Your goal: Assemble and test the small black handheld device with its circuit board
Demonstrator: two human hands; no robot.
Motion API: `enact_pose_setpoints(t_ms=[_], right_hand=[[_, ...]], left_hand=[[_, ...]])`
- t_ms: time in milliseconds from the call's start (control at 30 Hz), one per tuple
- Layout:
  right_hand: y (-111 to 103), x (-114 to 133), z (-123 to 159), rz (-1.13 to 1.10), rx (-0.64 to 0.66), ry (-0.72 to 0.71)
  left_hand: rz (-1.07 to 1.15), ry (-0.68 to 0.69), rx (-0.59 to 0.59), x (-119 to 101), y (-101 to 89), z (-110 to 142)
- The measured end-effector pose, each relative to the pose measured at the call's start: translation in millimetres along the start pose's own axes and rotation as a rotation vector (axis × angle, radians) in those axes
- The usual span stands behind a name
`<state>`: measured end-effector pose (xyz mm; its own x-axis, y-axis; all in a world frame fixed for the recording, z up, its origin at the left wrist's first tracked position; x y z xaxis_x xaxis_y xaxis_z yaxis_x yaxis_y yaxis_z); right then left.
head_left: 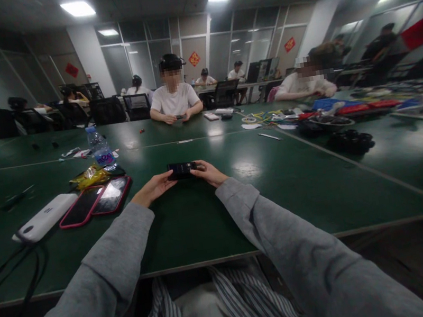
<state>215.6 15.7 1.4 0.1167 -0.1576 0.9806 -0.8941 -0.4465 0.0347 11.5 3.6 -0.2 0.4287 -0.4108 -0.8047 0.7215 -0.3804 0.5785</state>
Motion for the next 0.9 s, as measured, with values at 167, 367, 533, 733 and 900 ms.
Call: enact_pose_setpoints(t_ms=[167,367,533,733,900], right_hand=[[8.7,11.6,3.6,0.286,0.045,-0.158],[19.3,27.9,12.9,0.856,-0.003,-0.326],[39.5,35.4,16.8,1.281,0.025,-0.353],[52.4,43.9,22.1,1.438,0.016,-0.410],[52.9,42.3,22.6,1.424,0.034,-0.416]], left_hand=[[0.008,-0.011,-0.006,0.5,3.0,1.6],[0.016,-0.025,-0.016,0.6,3.3,0.3],[0.024,-0.038,-0.006,1.3,3.1,-1.3],[-0.027,-0.052,-0.001,2.8,6.0,0.7],[-0.361,-0.035,-0.087,3.7,14.2,6.0]])
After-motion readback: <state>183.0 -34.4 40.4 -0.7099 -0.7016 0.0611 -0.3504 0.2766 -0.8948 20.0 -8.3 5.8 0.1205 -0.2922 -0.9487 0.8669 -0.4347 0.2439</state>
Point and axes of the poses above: each hand's wrist, its own z-axis away from the middle knuckle, its own y-axis out of the palm, x = y × z, the point moved 5 cm from there along -z, towards the middle knuckle, and after that the axes turned 9 degrees about x, right-handed, at the moved point
